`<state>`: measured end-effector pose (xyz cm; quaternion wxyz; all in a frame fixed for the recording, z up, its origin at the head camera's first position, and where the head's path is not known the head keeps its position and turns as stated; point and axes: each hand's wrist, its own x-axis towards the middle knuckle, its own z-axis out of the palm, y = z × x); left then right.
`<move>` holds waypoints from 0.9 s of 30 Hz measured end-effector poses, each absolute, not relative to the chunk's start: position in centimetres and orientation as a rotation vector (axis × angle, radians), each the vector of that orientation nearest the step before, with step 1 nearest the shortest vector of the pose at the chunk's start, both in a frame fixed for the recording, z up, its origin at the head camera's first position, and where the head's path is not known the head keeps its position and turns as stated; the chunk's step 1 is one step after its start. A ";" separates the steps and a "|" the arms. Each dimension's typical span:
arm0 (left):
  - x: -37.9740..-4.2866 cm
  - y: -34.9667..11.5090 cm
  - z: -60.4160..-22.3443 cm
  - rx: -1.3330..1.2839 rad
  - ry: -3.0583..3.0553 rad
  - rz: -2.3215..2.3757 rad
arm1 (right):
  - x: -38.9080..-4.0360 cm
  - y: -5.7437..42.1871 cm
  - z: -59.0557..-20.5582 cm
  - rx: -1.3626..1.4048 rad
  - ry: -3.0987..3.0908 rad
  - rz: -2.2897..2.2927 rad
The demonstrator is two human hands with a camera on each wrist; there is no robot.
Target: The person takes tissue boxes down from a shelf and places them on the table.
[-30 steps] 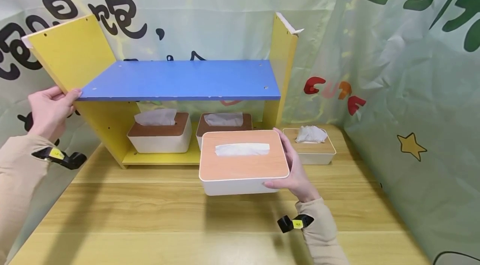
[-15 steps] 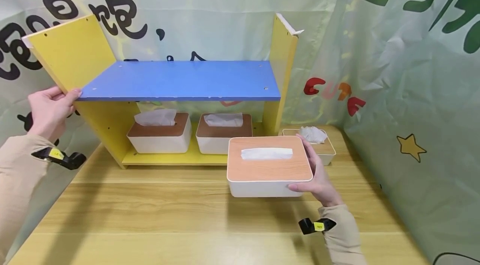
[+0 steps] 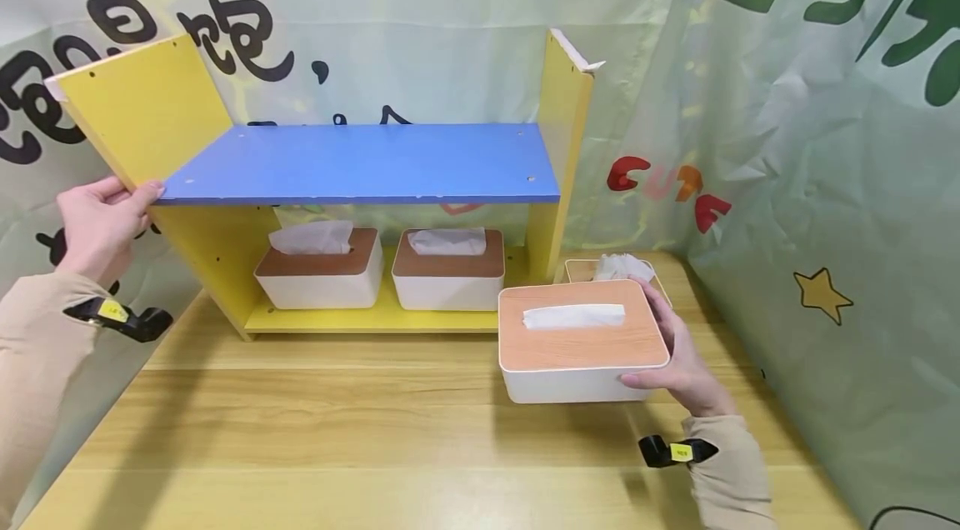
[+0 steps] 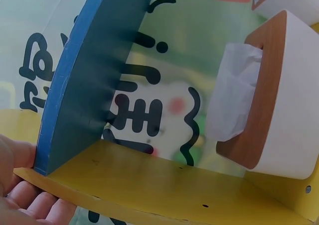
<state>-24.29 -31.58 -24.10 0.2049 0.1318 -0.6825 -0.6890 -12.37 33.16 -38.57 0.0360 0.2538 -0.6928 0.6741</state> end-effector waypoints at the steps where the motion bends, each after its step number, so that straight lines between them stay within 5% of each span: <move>1: -24.3 -31.6 -24.1 0.362 -1.903 -1.918 | -12.3 33.5 -38.5 0.774 -2.145 2.060; 27: -24.2 -31.4 -23.9 0.353 -1.920 -1.946 | -11.6 39.6 -41.4 0.606 -2.301 2.005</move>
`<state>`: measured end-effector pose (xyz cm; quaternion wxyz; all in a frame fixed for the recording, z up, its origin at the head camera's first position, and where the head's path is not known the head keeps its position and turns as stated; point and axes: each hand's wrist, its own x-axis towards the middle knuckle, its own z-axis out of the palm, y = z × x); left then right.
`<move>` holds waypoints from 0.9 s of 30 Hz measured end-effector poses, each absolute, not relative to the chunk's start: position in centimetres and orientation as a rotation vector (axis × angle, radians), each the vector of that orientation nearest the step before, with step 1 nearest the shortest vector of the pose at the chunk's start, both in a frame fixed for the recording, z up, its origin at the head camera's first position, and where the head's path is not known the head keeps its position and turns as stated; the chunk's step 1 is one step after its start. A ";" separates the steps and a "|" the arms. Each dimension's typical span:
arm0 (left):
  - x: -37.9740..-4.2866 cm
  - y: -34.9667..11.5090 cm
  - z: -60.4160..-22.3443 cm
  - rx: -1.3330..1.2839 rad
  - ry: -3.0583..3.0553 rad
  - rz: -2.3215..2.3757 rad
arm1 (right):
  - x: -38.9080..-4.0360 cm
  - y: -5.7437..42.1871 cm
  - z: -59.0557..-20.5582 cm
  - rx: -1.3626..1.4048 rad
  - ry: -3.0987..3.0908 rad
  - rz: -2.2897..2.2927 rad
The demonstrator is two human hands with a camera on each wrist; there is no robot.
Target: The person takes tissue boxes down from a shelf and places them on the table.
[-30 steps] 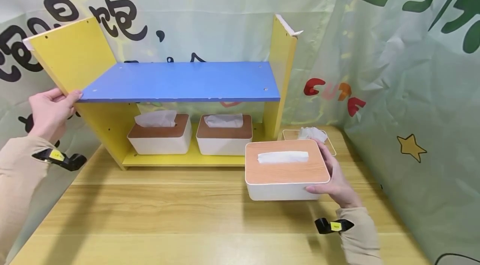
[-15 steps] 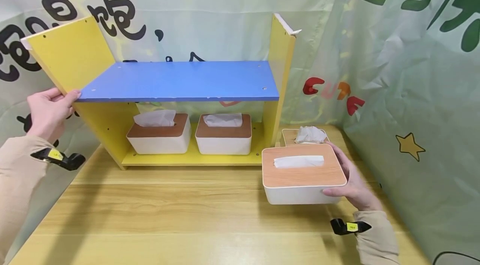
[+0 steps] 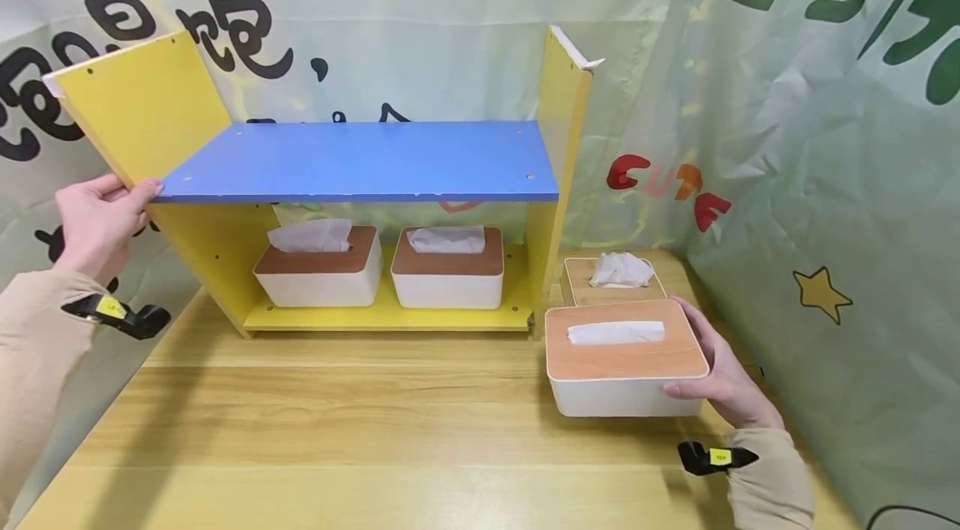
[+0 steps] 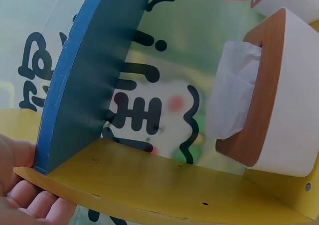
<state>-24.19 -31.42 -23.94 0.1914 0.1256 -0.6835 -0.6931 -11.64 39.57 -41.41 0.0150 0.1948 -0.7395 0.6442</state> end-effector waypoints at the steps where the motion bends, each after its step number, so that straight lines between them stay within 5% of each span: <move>1: -24.2 -31.4 -23.9 0.355 -1.923 -1.944 | -11.7 39.7 -41.6 0.605 -2.307 2.002; 27: -24.3 -31.5 -23.9 0.345 -1.943 -1.917 | -12.5 42.3 -43.7 0.509 -2.390 1.978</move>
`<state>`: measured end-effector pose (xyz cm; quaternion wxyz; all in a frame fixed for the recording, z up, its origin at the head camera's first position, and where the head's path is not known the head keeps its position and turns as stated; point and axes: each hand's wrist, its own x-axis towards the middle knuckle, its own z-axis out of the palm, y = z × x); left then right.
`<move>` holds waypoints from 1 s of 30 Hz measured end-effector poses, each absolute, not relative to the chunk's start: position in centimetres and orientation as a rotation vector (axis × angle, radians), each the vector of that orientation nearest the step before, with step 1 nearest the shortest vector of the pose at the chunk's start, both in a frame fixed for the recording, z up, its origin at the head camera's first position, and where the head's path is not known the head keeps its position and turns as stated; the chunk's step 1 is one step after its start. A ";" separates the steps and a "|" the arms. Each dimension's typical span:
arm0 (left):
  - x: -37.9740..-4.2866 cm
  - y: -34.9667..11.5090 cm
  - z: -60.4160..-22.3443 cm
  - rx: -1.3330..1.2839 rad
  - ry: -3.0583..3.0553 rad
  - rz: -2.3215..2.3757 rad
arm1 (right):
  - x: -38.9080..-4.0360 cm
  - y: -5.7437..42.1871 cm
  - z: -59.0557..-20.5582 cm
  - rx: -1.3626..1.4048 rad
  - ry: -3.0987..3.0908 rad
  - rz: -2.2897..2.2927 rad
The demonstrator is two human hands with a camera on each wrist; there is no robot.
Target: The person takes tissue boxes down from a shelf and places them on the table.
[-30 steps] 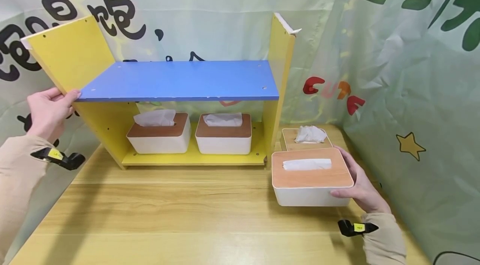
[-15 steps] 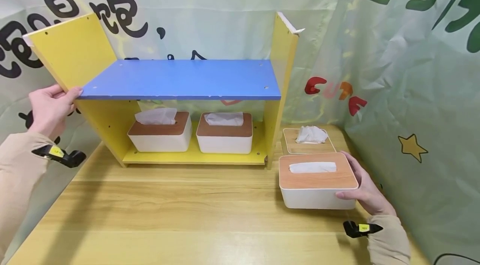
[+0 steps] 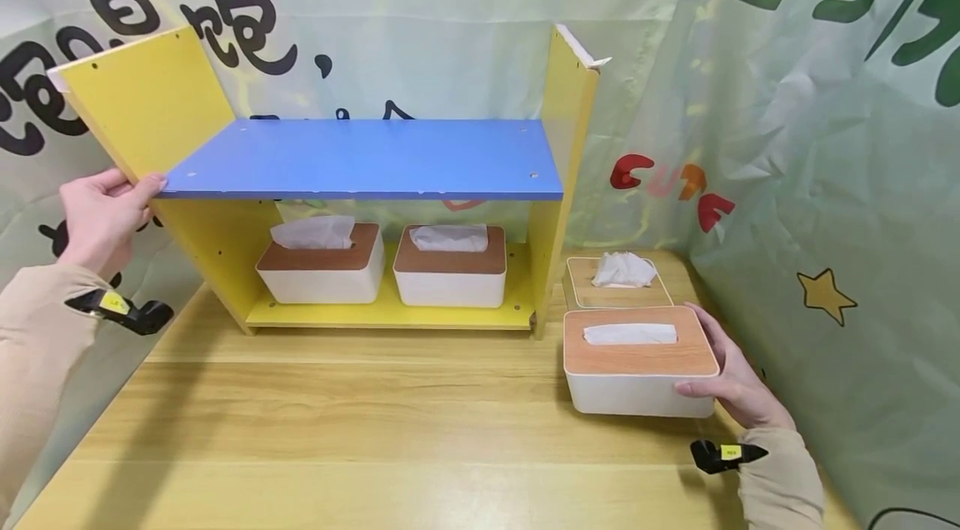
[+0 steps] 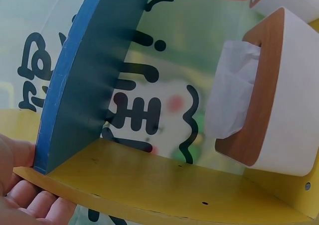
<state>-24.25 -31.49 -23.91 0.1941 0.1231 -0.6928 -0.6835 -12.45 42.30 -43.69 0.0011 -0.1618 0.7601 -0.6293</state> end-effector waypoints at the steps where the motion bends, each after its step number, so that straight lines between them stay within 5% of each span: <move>1: -24.3 -31.5 -23.9 0.350 -1.944 -1.914 | -12.5 42.4 -43.6 -0.505 2.396 -1.951; 14: -23.9 -31.6 -23.7 0.361 -1.910 -1.932 | -13.0 43.0 -40.2 -0.532 2.510 -1.484; 30: -24.2 -31.4 -23.8 0.344 -1.920 -1.957 | -12.6 45.1 -41.1 -0.536 2.476 -1.407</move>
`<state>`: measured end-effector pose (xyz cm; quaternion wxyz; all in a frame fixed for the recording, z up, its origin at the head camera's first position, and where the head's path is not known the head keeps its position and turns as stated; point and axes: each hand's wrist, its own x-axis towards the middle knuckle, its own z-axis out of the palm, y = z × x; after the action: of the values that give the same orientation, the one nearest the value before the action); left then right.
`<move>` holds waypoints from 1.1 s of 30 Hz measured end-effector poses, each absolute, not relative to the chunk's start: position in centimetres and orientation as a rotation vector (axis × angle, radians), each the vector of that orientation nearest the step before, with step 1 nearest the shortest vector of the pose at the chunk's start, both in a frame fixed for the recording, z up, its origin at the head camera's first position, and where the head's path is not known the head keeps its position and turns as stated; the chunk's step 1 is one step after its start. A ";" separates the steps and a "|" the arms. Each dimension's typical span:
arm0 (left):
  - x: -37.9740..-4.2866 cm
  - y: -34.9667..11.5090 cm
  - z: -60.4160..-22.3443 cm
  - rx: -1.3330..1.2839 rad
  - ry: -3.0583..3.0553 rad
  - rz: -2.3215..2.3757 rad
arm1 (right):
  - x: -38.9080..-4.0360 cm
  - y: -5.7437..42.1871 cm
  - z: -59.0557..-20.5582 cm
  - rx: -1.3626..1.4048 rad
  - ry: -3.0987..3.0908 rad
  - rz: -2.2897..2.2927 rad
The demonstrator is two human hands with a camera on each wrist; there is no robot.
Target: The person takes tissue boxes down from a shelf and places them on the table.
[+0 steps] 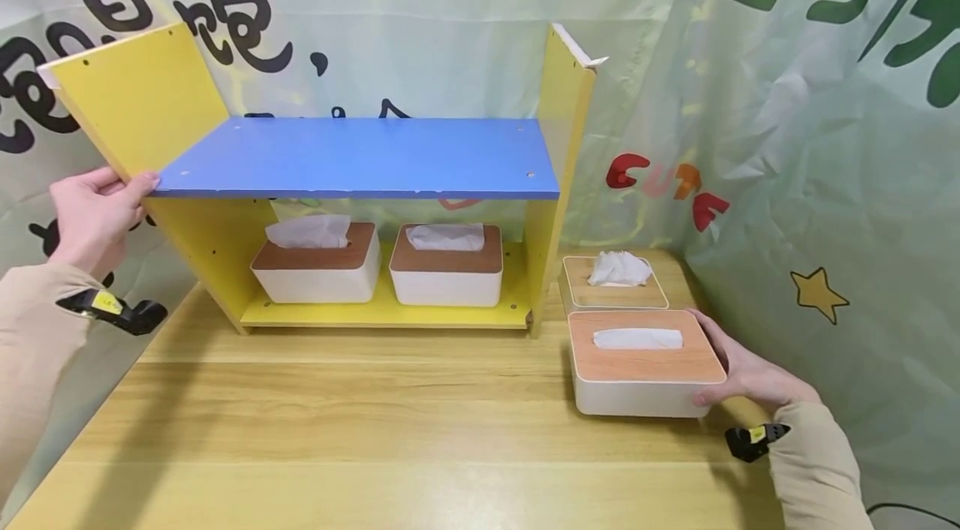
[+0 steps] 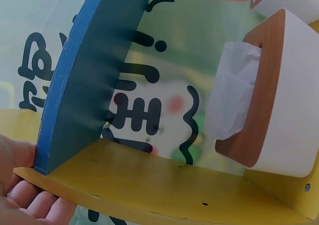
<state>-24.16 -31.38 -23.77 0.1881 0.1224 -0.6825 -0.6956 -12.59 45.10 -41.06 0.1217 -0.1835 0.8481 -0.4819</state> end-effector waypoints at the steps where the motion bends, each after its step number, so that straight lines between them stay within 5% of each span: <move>1: -24.2 -31.4 -23.8 0.343 -1.920 -1.957 | -12.5 45.2 -41.2 -0.541 2.480 -1.406; 33: -24.1 -31.5 -24.0 0.314 -1.881 -1.997 | -12.5 47.0 -42.9 -0.539 2.459 -1.376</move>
<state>-24.14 -31.55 -23.97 0.1891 0.1116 -0.6690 -0.7101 -12.53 47.02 -42.92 0.1359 -0.1863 0.8492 -0.4750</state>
